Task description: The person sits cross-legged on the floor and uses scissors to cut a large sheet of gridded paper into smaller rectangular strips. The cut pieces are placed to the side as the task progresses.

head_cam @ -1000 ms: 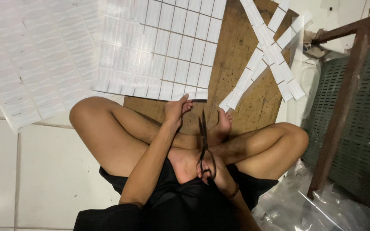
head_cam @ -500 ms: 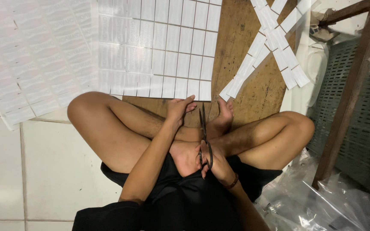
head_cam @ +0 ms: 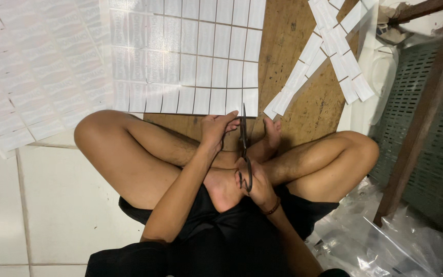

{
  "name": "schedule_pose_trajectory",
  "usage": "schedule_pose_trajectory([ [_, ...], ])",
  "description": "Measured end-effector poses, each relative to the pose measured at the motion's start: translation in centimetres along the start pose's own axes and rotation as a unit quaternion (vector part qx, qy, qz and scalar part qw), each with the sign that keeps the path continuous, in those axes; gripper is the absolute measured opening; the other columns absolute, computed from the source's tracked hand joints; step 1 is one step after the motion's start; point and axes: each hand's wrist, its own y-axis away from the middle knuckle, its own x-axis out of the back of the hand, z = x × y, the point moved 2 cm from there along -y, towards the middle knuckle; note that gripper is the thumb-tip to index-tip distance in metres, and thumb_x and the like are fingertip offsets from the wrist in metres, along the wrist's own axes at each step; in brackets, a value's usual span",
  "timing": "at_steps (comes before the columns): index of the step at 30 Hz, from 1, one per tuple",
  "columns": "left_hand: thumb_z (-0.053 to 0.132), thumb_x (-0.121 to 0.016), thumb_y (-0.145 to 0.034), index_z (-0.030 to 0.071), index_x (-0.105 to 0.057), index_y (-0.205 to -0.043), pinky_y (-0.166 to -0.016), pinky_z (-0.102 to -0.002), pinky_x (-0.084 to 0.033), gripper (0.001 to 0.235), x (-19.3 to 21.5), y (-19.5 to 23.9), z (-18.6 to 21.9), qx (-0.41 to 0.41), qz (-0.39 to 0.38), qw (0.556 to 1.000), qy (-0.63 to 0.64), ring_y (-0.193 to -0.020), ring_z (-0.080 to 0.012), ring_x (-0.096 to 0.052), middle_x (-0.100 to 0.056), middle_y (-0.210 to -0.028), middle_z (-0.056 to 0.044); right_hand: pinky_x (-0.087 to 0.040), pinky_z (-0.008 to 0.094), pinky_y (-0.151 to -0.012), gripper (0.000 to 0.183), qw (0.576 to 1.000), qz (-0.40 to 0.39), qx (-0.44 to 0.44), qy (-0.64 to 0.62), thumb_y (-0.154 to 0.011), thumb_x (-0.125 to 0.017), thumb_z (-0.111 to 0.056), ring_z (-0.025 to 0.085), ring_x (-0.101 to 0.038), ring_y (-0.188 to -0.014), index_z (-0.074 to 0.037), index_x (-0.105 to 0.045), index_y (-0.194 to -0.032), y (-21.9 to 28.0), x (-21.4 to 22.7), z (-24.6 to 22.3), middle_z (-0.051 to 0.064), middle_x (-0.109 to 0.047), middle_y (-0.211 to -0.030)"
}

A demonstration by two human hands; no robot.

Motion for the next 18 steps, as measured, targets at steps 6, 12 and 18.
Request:
schedule_pose_trajectory([
  [6,0.009,-0.087,-0.073,-0.010,-0.066,-0.096,-0.064,-0.025,-0.060,0.037,-0.8,0.2,-0.1,-0.014,0.024,1.000,-0.002,-0.059,-0.0194,-0.074,-0.072,-0.071,-0.018,-0.040,0.023,-0.033,0.048,0.998,0.042,0.022,0.048,-0.100,-0.052,-0.033,0.015,-0.052,-0.039,-0.002,-0.064,-0.065,-0.9,0.0,-0.1,0.011,-0.056,-0.045],
  [12,0.016,-0.089,-0.069,-0.002,-0.071,-0.083,-0.063,-0.023,-0.057,0.029,-1.0,1.1,0.7,-0.010,0.034,0.999,-0.025,-0.057,-0.0152,-0.071,-0.072,-0.065,-0.013,-0.044,0.025,-0.039,0.045,0.997,0.076,-0.005,0.033,-0.101,-0.052,-0.040,0.018,-0.056,-0.048,0.001,-0.064,-0.087,-0.9,0.3,1.8,0.013,-0.059,-0.053],
  [18,0.012,-0.089,-0.069,-0.006,-0.069,-0.082,-0.058,-0.024,-0.057,0.030,-0.7,1.6,0.8,-0.007,0.026,1.000,0.008,-0.058,-0.0181,-0.072,-0.071,-0.065,-0.014,-0.046,0.026,-0.043,0.041,0.996,0.076,-0.031,0.018,-0.101,-0.050,-0.038,0.019,-0.060,-0.053,0.001,-0.062,-0.094,-1.3,0.6,3.3,0.013,-0.061,-0.059],
])
